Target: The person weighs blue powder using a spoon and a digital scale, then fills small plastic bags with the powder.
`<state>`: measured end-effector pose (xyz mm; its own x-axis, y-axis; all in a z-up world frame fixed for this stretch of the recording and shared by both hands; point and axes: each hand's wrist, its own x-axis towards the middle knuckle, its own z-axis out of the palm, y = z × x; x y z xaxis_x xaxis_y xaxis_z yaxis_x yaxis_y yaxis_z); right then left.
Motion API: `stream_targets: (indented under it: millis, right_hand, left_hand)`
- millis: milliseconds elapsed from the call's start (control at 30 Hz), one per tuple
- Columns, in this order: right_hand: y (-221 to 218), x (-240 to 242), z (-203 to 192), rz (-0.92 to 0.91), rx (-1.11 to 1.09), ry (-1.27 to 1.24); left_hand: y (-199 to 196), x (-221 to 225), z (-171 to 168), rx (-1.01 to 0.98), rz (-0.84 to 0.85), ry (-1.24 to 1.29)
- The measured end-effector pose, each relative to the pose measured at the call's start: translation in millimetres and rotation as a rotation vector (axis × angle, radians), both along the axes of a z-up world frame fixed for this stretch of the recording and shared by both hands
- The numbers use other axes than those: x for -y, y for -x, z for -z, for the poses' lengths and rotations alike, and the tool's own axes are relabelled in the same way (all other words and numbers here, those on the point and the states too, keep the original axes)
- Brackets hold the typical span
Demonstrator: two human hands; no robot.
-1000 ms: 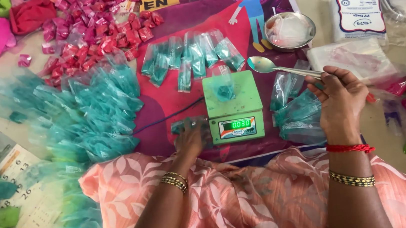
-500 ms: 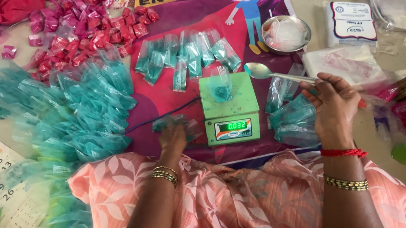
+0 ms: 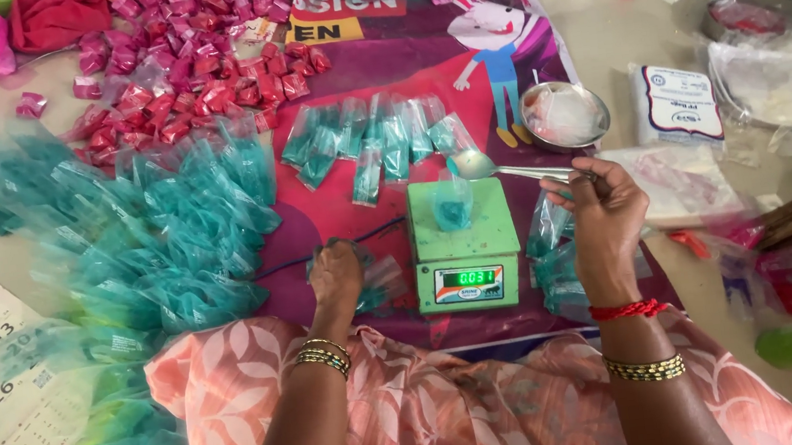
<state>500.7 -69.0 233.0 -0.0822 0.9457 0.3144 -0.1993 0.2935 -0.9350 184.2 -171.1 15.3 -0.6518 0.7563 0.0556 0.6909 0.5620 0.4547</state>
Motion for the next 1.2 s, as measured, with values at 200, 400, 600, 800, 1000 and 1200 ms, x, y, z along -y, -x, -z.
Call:
stream_targets:
  millis: [200,400,600,800,1000,1200]
  right_hand:
    - [22,9,-21,0.059,0.295,-0.155]
    - [37,30,-46,0.122,0.605,-0.383]
    - [50,43,-28,0.038,0.999,-0.884]
    - [31,62,-21,0.111,0.713,-0.697]
    - [59,79,14,-0.095,0.169,-0.245]
    - [122,102,57,-0.169,0.604,-0.3]
  left_hand:
    - [-11,-5,-3,-0.082,0.013,-0.098]
    - [-15,-8,-13,-0.086,-0.005,-0.075]
    - [5,-13,16,-0.112,0.059,-0.169]
    - [45,0,-2,0.076,0.138,-0.179]
    - [48,15,-13,0.168,0.219,-0.226]
    - [43,22,-21,0.198,0.256,-0.225]
